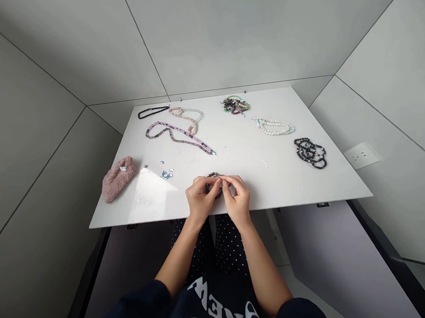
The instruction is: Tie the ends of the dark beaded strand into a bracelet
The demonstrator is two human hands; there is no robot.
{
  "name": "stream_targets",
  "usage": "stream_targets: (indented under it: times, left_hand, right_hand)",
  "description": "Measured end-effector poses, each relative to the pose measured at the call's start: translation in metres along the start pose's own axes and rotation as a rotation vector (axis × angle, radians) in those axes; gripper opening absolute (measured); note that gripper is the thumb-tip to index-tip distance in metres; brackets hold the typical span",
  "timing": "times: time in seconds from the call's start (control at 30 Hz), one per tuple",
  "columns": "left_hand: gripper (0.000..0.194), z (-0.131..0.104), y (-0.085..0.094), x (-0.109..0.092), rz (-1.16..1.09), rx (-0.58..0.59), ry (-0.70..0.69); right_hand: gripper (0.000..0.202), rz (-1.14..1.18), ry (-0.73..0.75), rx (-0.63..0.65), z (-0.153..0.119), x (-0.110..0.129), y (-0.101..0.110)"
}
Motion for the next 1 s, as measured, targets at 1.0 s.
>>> stream_targets:
  times: [1.0]
  left_hand:
    - [0.021, 0.002, -0.016, 0.01, 0.177, 0.285, -0.006]
  right_hand:
    - [0.019, 0.101, -0.067, 0.002, -0.002, -0.016, 0.0]
Point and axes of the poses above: each hand's wrist, its own z-axis towards the middle knuckle, its own y-axis out of the back of the hand, x = y × z, the point moved 6 cm from there along z, towards the middle knuckle, and after that the axes turned 5 degrees about z, right-handed, at the moved point
